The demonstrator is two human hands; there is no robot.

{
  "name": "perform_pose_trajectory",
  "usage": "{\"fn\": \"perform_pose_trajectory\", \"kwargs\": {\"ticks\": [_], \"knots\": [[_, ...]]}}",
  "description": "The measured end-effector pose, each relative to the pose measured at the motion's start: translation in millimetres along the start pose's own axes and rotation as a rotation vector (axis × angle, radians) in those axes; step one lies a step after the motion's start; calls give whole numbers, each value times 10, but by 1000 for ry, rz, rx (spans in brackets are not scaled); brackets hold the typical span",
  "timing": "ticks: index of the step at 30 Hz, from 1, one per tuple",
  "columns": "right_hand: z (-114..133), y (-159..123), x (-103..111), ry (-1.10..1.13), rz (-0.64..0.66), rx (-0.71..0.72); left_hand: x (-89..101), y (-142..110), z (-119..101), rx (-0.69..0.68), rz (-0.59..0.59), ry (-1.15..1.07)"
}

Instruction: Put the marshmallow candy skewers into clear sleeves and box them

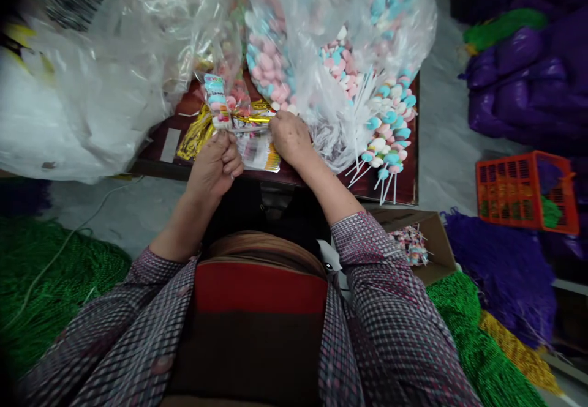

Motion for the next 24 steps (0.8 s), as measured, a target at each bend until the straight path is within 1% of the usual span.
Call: {"fn": "perform_pose_trajectory", "kwargs": {"ticks": [1, 3, 7, 9, 12, 14, 19, 22, 24], "knots": [[-44, 8, -9, 32, -12, -10, 5, 9, 5, -1, 3, -3], [-143, 20, -40, 153, -86, -39, 13, 26, 12, -8, 17, -3], [-284, 2, -114, 561, -281, -78, 21, 50, 27, -44, 48, 49], [-293, -27, -132, 757, -299, -120, 19, 54, 37, -51, 49, 85], [-246, -67, -128, 956, -232, -200, 5, 48, 45, -38, 36, 120], [-210, -75, -115, 1011, -211, -225, -8, 38, 42, -34, 32, 138], [-191, -74, -85, 1052, -262, -258, -22, 12, 22, -44, 38, 165], [-145, -163, -3, 1050, -319, -281, -22, 18, 30, -45, 45, 166], [-50, -268, 81, 1023, -351, -247, -29, 40, 56, -53, 47, 172]]}}
Point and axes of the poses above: each hand's wrist, its own y-axis towards the middle knuckle, its own x-axis out of the back of the hand, z = x × y, the point moved 2 cm from there along y, towards the middle knuckle, and after that the axes turned 1 degree about x, right-handed, at the moved point
